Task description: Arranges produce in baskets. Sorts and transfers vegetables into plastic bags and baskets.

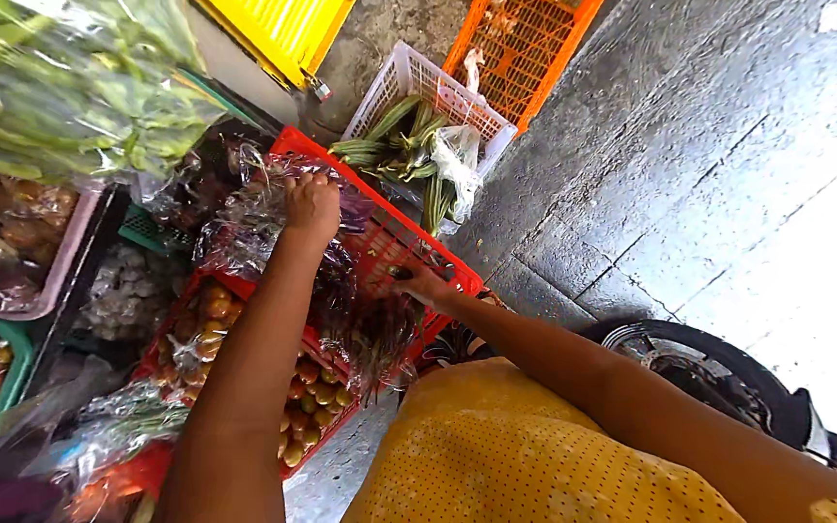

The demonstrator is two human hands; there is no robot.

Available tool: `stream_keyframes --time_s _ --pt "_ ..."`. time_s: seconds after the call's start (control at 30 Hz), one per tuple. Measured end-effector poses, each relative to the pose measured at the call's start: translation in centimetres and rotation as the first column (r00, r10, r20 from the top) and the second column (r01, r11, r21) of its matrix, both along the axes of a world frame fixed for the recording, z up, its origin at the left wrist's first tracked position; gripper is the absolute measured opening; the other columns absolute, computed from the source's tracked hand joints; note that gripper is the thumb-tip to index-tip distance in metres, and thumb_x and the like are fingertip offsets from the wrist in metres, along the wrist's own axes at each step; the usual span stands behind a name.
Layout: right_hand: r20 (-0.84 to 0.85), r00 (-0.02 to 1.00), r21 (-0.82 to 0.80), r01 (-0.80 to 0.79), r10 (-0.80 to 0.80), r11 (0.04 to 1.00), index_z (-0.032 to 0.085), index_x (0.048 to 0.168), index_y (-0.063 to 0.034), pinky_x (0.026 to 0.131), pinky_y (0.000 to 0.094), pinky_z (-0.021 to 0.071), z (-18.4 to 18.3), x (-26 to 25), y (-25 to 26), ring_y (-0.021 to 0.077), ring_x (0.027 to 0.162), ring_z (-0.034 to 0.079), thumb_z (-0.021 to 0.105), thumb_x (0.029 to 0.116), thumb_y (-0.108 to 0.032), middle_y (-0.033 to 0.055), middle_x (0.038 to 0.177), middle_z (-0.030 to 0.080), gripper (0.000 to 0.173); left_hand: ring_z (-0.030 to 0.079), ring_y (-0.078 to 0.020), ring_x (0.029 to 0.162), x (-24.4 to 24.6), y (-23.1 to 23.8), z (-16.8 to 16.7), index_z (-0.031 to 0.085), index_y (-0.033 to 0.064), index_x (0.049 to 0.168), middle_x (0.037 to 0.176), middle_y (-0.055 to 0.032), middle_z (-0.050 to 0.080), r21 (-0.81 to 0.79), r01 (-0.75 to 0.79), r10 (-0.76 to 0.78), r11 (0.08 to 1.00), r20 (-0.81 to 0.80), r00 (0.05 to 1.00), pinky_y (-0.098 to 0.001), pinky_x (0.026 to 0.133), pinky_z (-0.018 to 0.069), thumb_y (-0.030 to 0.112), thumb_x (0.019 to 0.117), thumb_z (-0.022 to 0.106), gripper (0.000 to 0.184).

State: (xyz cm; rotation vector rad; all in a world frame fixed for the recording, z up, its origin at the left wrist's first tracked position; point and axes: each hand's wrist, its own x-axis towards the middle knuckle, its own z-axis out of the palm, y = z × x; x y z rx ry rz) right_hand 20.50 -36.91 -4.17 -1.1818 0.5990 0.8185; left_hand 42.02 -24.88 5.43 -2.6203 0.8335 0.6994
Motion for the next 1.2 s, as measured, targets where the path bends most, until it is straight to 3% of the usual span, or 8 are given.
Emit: stream_keyframes --time_s 0.13,0.2,0.3,0.43,0.67,0.83,1.0,1.2 --pt "0.005 0.998 0.168 0.068 -0.07 0.983 0.05 0.137 -0.0034 0.063 0.0352 0.0582 2.6 -0.2 -2.3 0.0189 0.068 0.065 0.067 0.097 -0.011 0.0141 0.096 0.066 0.044 0.059 -0.0467 0.121 -2.7 1.5 3.1 0.066 -0.0055 0.115 0.125 -0.0272 0.063 -0.108 -0.233 0.217 0.966 -0.142 0.966 -0.0672 0.1 0.0445 0.029 0.1009 0.063 0.037" --pt "-0.018 0.996 0.239 0.085 -0.083 0.967 0.049 0.137 -0.0035 0.059 0.0345 0.0586 3.6 -0.2 -3.8 0.0198 0.066 0.067 0.064 0.097 -0.007 0.0136 0.091 0.068 0.042 0.06 -0.0448 0.119 -4.3 3.4 4.0 0.063 -0.0052 0.12 0.124 -0.0273 0.063 -0.194 -0.461 0.396 0.866 -0.295 0.869 -0.0666 0.101 0.045 0.033 0.1038 0.059 0.042" --pt "-0.006 0.996 0.241 0.089 -0.09 0.966 0.048 0.137 -0.0049 0.061 0.035 0.0605 4.8 -0.7 -5.1 0.0197 0.069 0.069 0.064 0.0967 -0.007 0.0126 0.094 0.07 0.044 0.06 -0.0329 0.113 -8.4 6.1 4.7 0.058 -0.0009 0.128 0.122 -0.0224 0.062 -0.324 -0.809 0.551 0.49 -0.604 0.576 -0.0566 0.099 0.0479 0.03 0.1036 0.06 0.04" --pt "0.023 0.991 0.22 0.126 -0.135 0.967 0.051 0.135 -0.0056 0.065 0.0361 0.0612 5.7 -1.3 -5.4 0.0192 0.075 0.069 0.066 0.094 -0.01 0.0112 0.099 0.069 0.044 0.063 -0.0154 0.099 -14.9 7.0 4.7 0.051 0.0138 0.138 0.12 -0.007 0.063 -0.312 -0.949 0.471 0.053 -0.83 0.299 -0.039 0.083 0.0563 0.02 0.1003 0.062 0.039" --pt "0.155 0.983 0.067 0.084 -0.094 0.994 0.049 0.132 0.0008 0.065 0.0406 0.0624 7.0 0.3 -6.1 0.0242 0.077 0.071 0.063 0.0956 -0.007 0.0163 0.102 0.067 0.039 0.064 -0.0187 0.1 -21.0 5.9 2.0 0.047 0.0113 0.141 0.124 -0.0098 0.062 -0.2 -0.941 0.418 -0.275 -0.906 0.07 -0.04 0.083 0.0577 0.005 0.0973 0.064 0.047" --pt "0.202 0.969 0.019 0.144 -0.145 0.989 0.048 0.131 -0.0007 0.065 0.041 0.0611 7.5 1.6 -6.8 0.025 0.076 0.069 0.065 0.0937 -0.009 0.016 0.102 0.066 0.041 0.066 -0.0238 0.101 -23.2 3.3 0.5 0.046 0.0098 0.146 0.128 -0.0152 0.062 -0.113 -0.972 0.436 -0.208 -0.9 0.011 -0.0426 0.084 0.0585 0.006 0.0981 0.065 0.052" --pt "0.247 0.969 -0.06 0.045 -0.029 0.997 0.05 0.132 0.0014 0.074 0.0435 0.0608 6.9 2.5 -6.0 0.0256 0.085 0.069 0.066 0.0928 -0.006 0.0187 0.11 0.063 0.043 0.065 -0.037 0.109 -23.8 1.5 -1.2 0.041 -0.0015 0.142 0.123 -0.0267 0.062 -0.013 -0.961 0.681 0.278 -0.703 0.206 -0.0535 0.094 0.0537 0.013 0.1012 0.061 0.048" --pt "0.253 0.934 -0.025 -0.256 0.254 0.966 0.052 0.135 0.0025 0.096 0.0488 0.0543 4.3 3.0 -1.7 0.0296 0.11 0.065 0.066 0.0961 -0.006 0.0225 0.124 0.063 0.043 0.07 -0.0346 0.103 -23.9 2.8 2.2 0.031 0.0119 0.155 0.124 -0.0234 0.064 0.097 -0.82 0.645 0.564 -0.672 0.364 -0.0519 0.09 0.0572 0.013 0.1019 0.056 0.059"
